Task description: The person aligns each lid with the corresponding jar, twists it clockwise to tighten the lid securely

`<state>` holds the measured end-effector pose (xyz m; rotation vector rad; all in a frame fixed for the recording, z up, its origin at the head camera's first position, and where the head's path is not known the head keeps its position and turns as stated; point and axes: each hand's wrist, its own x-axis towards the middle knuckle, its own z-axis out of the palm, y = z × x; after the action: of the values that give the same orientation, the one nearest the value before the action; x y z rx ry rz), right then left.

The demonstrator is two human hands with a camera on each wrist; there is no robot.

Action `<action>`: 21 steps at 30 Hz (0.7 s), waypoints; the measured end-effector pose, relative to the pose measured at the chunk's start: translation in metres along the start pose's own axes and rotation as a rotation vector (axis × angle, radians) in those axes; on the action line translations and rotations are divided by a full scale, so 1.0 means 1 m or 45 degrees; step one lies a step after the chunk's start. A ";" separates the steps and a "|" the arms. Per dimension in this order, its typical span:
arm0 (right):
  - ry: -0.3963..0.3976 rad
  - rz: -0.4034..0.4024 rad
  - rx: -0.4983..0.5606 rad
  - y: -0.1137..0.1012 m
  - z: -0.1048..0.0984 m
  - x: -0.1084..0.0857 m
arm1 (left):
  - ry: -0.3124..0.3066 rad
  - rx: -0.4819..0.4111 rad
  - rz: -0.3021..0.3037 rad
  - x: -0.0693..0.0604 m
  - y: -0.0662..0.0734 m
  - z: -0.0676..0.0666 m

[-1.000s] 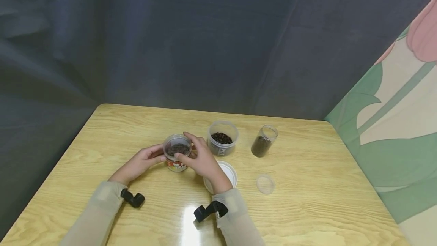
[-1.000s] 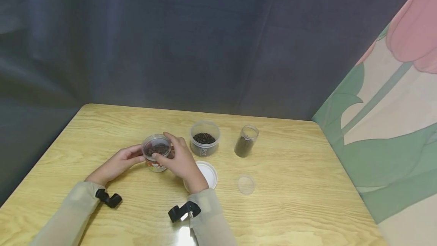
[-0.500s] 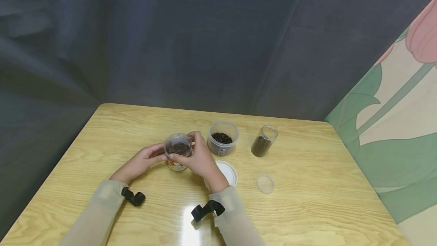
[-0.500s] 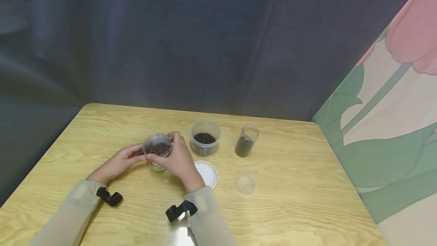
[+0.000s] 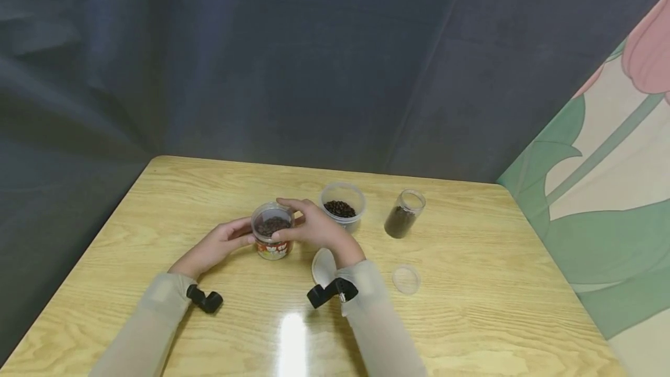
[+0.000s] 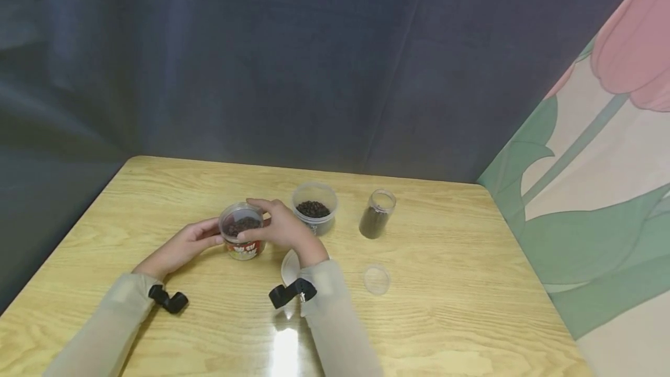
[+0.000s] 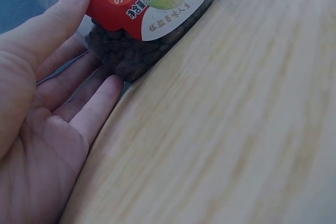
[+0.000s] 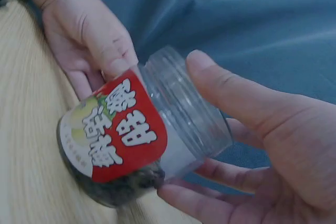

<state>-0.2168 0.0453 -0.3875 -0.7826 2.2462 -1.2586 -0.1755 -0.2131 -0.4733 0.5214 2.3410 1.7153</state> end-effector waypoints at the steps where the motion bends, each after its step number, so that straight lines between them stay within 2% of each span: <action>1: -0.001 0.007 -0.006 -0.001 -0.001 0.000 | 0.000 0.000 0.001 0.000 0.000 0.000; 8: 0.000 0.036 -0.043 -0.002 -0.003 0.000 | 0.001 0.005 -0.005 -0.001 0.000 0.001; 17: -0.064 0.065 -0.104 -0.009 -0.005 -0.001 | -0.014 0.003 0.008 -0.003 0.001 0.001; 21: -0.042 0.094 -0.168 -0.014 -0.003 -0.001 | -0.007 0.017 0.009 -0.004 0.001 0.001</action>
<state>-0.2143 0.0425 -0.3739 -0.7548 2.3281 -1.0652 -0.1717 -0.2133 -0.4729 0.5363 2.3507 1.7004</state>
